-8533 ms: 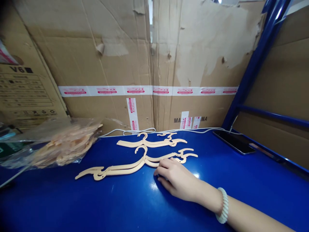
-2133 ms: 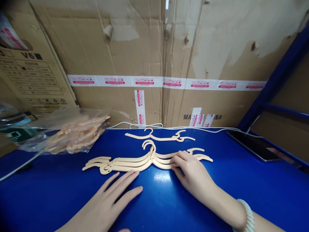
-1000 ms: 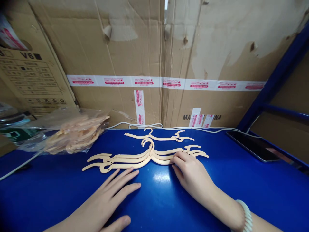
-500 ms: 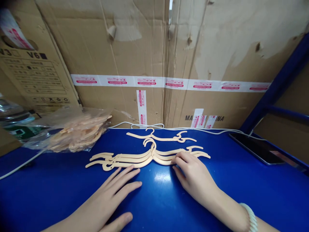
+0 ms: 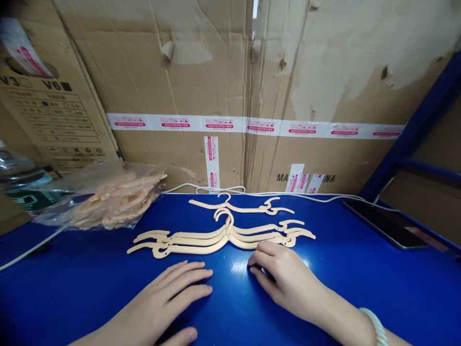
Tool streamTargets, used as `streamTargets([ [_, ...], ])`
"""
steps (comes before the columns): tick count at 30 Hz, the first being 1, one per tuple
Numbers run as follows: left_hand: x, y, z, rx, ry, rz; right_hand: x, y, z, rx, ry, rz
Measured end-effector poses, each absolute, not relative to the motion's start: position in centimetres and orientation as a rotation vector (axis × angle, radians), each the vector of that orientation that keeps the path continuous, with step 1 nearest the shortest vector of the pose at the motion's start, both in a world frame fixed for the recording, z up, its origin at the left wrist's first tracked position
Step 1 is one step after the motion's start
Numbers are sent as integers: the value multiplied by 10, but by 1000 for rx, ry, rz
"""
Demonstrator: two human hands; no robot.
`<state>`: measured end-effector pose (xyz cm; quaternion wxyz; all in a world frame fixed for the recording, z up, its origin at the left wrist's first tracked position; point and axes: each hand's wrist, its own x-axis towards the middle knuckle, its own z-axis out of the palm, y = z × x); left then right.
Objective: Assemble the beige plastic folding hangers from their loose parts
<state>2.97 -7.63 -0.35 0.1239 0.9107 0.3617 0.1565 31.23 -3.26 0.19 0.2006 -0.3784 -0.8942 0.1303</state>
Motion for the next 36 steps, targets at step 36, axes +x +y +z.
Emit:
streamTargets([
  [36,24,-62,-2,2771,790,433,342,111,49,-1411,-2600,12],
])
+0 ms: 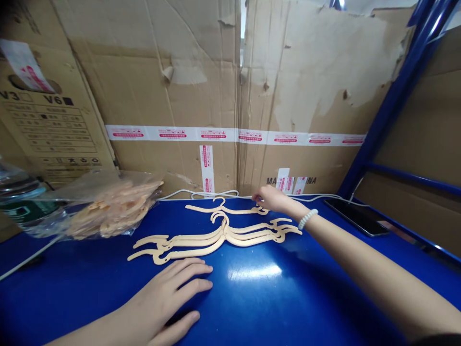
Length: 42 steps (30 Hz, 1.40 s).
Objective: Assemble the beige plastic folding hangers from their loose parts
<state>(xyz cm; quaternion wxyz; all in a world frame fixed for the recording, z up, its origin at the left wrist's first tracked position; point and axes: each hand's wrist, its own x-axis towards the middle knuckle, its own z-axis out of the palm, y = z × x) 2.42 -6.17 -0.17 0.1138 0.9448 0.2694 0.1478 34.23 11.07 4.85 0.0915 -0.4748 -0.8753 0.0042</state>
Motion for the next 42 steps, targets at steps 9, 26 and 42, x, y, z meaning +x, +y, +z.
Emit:
streamTargets([
  [9,24,-63,-3,2772,789,421,338,124,37,-1390,-2823,43],
  [26,26,-66,2,2734,788,489,336,116,40,-1356,-2524,36],
  [42,41,-78,0,1699,793,775,272,-41,39,-942,-1855,1022],
])
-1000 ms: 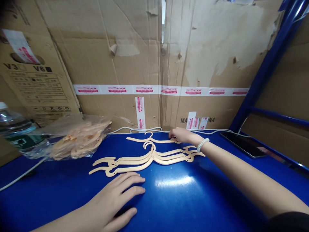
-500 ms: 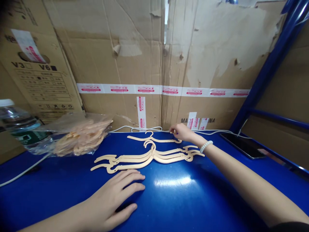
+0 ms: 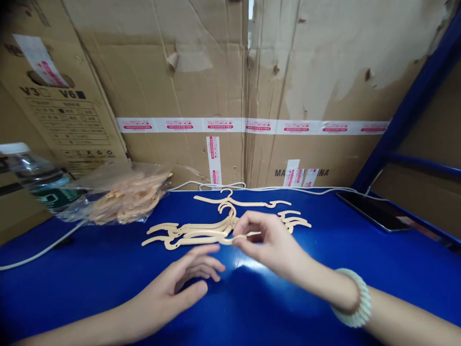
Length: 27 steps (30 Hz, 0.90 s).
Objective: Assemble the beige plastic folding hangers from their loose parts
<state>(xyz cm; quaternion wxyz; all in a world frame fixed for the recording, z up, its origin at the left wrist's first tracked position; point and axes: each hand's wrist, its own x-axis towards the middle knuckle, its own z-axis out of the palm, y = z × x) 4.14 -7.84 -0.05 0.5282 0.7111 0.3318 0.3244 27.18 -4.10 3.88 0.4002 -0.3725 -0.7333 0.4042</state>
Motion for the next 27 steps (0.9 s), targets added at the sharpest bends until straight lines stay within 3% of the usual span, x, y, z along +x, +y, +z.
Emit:
streamTargets([
  [5,48,-75,-3,1350,832,955,241,-60,20,-774,-1939,1277],
  [7,47,-71,0,1273,832,977,240,-49,24,-745,-2011,1186],
  [9,45,-68,3,1171,864,1015,249,-25,33,-804,-2122,874],
  [12,41,-64,6,1066,913,1072,273,24,42,-1079,-2354,98],
  [13,39,-63,7,1035,920,1086,283,40,42,-1139,-2385,32],
  [19,30,-56,12,871,986,1213,313,88,22,-1232,-2553,10],
  [27,14,-48,21,934,983,1263,323,62,42,-1208,-2408,-25],
])
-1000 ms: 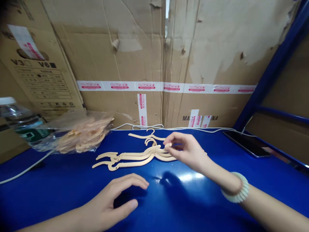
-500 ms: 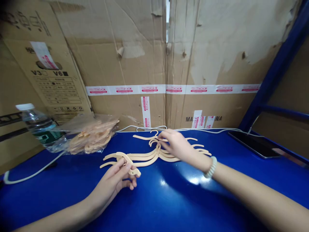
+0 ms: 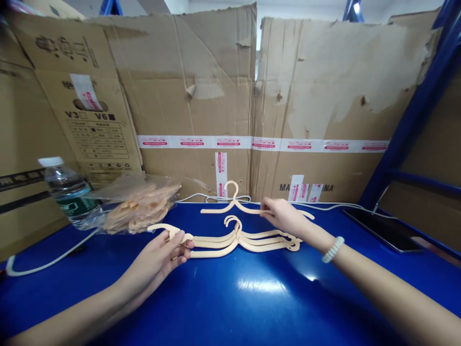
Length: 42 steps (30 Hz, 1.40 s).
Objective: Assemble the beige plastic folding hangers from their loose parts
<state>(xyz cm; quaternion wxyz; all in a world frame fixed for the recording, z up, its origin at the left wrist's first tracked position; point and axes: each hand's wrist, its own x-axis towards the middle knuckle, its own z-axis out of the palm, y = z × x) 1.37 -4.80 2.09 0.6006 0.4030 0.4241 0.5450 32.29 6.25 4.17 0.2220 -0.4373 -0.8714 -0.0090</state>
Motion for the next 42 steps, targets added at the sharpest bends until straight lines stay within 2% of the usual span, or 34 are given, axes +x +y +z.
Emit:
streamTargets([
  [8,12,-41,24,928,980,1370,338,1,26,-1040,-2208,276],
  [14,11,-43,21,905,847,1302,343,-11,20,-976,-2181,382],
  [29,12,-46,27,819,811,1147,348,-12,17,-888,-2159,164],
  [42,12,-41,13,790,966,1317,329,-25,17,-790,-2236,36],
])
